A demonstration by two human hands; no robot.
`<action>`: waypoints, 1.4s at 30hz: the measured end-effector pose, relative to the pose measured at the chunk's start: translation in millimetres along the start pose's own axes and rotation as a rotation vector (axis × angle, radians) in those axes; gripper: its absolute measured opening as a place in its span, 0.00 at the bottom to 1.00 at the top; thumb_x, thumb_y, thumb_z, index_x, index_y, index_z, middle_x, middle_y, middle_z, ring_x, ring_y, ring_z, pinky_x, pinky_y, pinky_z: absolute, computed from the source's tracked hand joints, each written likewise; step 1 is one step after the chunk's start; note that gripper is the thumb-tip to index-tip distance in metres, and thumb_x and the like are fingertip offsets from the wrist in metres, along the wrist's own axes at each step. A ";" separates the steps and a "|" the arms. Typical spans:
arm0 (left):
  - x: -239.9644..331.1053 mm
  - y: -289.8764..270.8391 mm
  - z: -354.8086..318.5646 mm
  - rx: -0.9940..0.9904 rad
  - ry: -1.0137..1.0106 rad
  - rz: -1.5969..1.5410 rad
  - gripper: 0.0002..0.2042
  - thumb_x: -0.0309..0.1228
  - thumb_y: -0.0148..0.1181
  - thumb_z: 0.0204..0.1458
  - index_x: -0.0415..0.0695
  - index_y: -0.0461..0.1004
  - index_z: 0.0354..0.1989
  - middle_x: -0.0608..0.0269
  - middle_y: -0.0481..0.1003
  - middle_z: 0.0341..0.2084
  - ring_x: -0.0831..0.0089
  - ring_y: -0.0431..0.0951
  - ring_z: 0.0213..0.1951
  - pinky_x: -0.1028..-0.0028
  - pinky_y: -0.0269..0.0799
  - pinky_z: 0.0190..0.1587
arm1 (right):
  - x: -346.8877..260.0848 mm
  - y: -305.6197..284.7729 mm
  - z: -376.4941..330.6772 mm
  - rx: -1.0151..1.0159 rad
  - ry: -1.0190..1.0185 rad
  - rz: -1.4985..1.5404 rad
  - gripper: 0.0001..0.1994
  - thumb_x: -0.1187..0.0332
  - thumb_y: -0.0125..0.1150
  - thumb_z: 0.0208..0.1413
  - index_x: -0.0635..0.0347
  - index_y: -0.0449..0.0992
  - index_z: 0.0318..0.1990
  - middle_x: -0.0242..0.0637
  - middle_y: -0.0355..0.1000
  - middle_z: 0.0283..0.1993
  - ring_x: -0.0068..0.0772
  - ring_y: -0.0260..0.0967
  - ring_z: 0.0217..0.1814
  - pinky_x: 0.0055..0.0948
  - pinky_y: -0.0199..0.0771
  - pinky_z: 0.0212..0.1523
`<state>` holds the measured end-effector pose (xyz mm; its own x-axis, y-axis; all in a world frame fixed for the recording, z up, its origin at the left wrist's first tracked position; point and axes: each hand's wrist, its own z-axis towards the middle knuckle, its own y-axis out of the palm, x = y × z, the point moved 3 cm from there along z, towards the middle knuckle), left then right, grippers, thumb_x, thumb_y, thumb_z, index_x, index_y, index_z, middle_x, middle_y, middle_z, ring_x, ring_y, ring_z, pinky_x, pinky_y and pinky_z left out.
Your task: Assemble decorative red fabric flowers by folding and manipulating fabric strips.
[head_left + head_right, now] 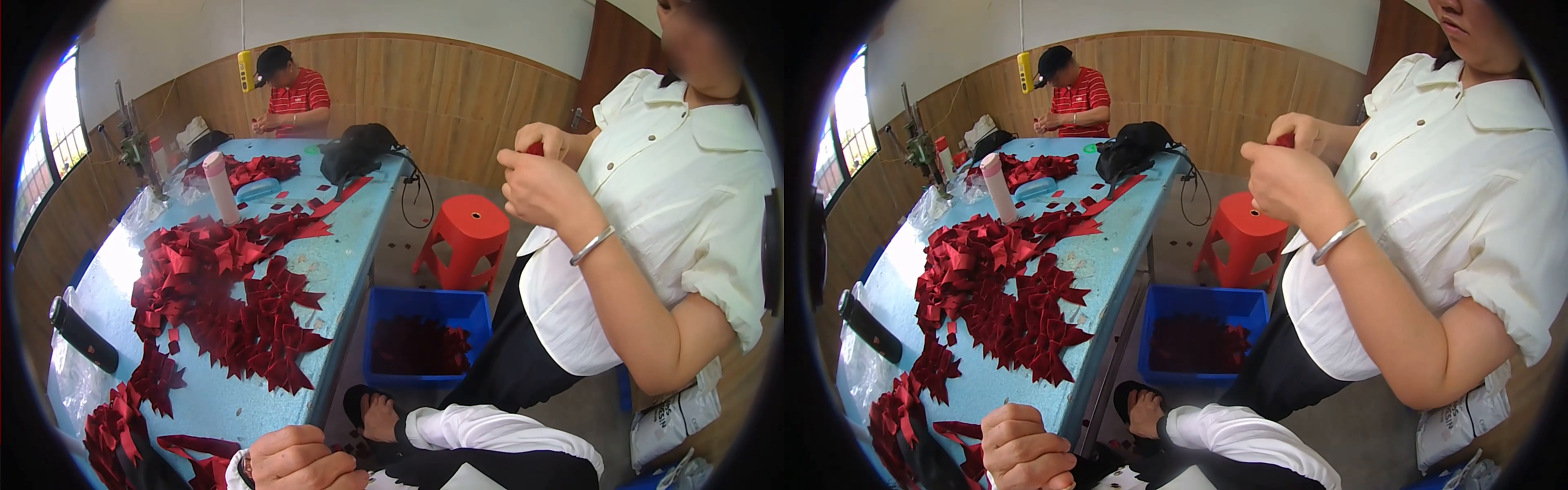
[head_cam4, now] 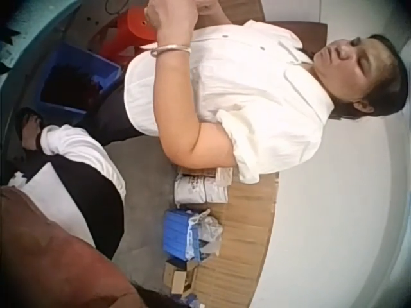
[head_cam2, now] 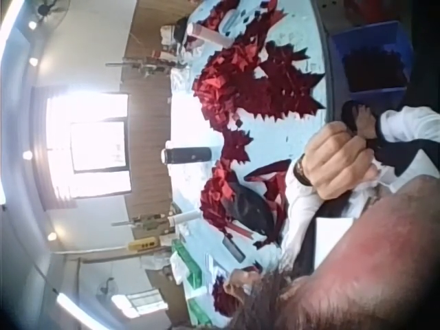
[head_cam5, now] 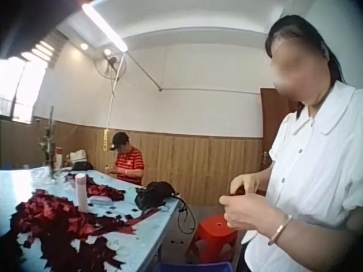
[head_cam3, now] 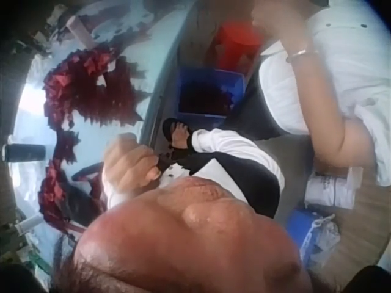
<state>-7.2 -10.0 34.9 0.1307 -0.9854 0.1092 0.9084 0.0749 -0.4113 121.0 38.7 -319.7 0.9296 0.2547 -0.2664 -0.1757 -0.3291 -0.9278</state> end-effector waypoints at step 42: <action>107.5 12.1 49.8 0.040 0.130 0.017 0.06 0.25 0.59 0.48 0.37 0.70 0.24 0.57 0.70 0.19 0.64 0.69 0.19 0.66 0.65 0.21 | 78.1 20.5 -139.2 0.103 0.179 -0.153 0.50 0.48 0.68 0.37 0.74 0.52 0.62 0.59 0.62 0.54 0.60 0.61 0.55 0.59 0.63 0.50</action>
<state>37.7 -107.4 86.7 0.0959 -0.9953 -0.0162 0.9218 0.0949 -0.3759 235.1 -74.7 -323.2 0.9888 0.1263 -0.0792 -0.0524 -0.2029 -0.9778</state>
